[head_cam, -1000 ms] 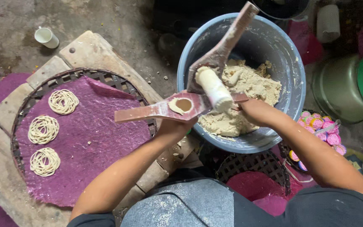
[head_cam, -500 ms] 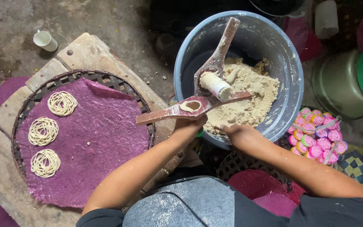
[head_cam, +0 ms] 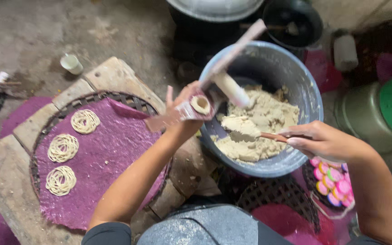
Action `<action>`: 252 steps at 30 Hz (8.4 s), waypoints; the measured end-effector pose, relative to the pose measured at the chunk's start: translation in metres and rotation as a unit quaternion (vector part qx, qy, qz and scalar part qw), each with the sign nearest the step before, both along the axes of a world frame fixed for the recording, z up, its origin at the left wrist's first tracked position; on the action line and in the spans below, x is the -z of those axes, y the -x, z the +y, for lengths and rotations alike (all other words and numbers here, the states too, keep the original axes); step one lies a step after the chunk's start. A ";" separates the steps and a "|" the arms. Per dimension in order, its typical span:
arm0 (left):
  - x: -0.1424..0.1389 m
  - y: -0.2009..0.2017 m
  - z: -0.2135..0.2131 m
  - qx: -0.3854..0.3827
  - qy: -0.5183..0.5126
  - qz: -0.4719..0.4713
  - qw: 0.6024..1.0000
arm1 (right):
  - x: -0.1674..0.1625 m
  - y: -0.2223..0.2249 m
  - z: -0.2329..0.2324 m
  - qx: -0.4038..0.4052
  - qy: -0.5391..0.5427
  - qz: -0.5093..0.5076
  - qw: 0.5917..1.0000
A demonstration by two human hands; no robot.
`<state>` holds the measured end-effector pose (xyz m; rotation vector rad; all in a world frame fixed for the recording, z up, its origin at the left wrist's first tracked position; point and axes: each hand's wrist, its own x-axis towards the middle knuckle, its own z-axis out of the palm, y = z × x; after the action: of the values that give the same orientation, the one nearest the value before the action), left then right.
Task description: The person uses a manual noodle press to extrude dough into thin strands, forming them into small circular nests on a purple mat. They repeatedly load dough into the press, extrude it, and arrange the resulting noodles on the mat.
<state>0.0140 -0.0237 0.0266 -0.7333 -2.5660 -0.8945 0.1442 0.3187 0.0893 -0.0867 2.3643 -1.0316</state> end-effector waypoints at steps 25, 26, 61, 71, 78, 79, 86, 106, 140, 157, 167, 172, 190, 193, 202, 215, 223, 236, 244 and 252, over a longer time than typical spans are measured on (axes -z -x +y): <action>0.014 0.005 -0.004 0.126 -0.134 -0.005 0.983 | -0.077 0.024 -0.113 -0.084 -0.392 0.429 0.809; 0.014 0.002 -0.003 0.128 -0.125 0.016 0.984 | -0.076 0.028 -0.118 -0.097 -0.388 0.422 0.813; 0.022 0.037 -0.049 -0.125 -0.065 -0.007 0.990 | 0.063 0.061 -0.196 0.014 0.067 0.467 0.882; -0.005 0.015 -0.056 0.056 0.007 0.042 0.998 | -0.086 0.089 -0.167 -0.163 -0.264 0.164 0.936; 0.004 -0.015 -0.048 0.122 -0.115 0.004 0.986 | -0.107 0.074 -0.239 -0.293 -0.430 0.192 0.832; 0.005 -0.015 -0.053 0.116 -0.100 -0.033 0.988 | -0.117 0.075 -0.240 -0.301 -0.417 0.181 0.838; -0.007 -0.006 -0.096 0.104 -0.135 0.086 0.982 | -0.160 0.056 -0.210 -0.223 -0.504 0.221 0.805; 0.047 -0.041 -0.152 0.153 -0.558 -0.443 0.685 | -0.057 0.109 -0.256 -0.102 0.432 0.301 0.844; 0.020 -0.167 -0.332 -0.081 -0.183 -0.340 0.919 | 0.032 0.069 -0.493 -0.420 0.326 0.294 0.794; 0.068 -0.113 -0.424 0.289 -0.859 0.009 0.423 | 0.077 0.177 -0.490 -0.319 -0.009 -0.336 0.886; 0.086 -0.124 -0.460 0.232 -0.876 0.033 0.421 | 0.077 0.142 -0.541 -0.403 -0.030 -0.205 0.891; 0.086 -0.104 -0.445 0.227 -0.892 0.045 0.389 | 0.049 0.151 -0.544 -0.371 -0.125 -0.171 0.904; 0.074 -0.087 -0.461 0.201 -0.871 0.076 0.443 | 0.041 0.152 -0.560 -0.413 -0.085 -0.046 0.906; 0.070 -0.100 -0.468 0.128 -0.858 -0.007 0.498 | 0.052 0.157 -0.556 -0.387 -0.024 -0.095 0.917; 0.095 -0.130 -0.438 -0.244 -0.616 -0.423 0.619 | 0.075 0.178 -0.541 -0.383 0.056 -0.097 0.917; 0.049 -0.168 -0.431 -0.373 -0.247 -0.277 0.851 | 0.093 0.185 -0.519 -0.363 0.185 -0.193 0.893; 0.052 -0.063 -0.421 0.217 -0.879 -0.031 0.423 | 0.045 0.195 -0.511 -0.353 0.027 -0.249 0.901; 0.064 -0.026 -0.416 0.109 -0.916 -0.003 0.386 | 0.031 0.203 -0.533 -0.370 -0.156 -0.060 0.914; 0.057 -0.020 -0.446 0.127 -0.872 0.017 0.472 | 0.037 0.188 -0.550 -0.346 -0.132 -0.049 0.928; 0.054 -0.008 -0.416 0.108 -0.909 0.020 0.401 | 0.040 0.219 -0.531 -0.367 -0.212 0.024 0.905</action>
<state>0.0224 -0.4400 -0.0272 -0.1573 -0.1185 -2.5608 -0.0747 -0.2119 0.0494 -0.7745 2.2329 -0.1493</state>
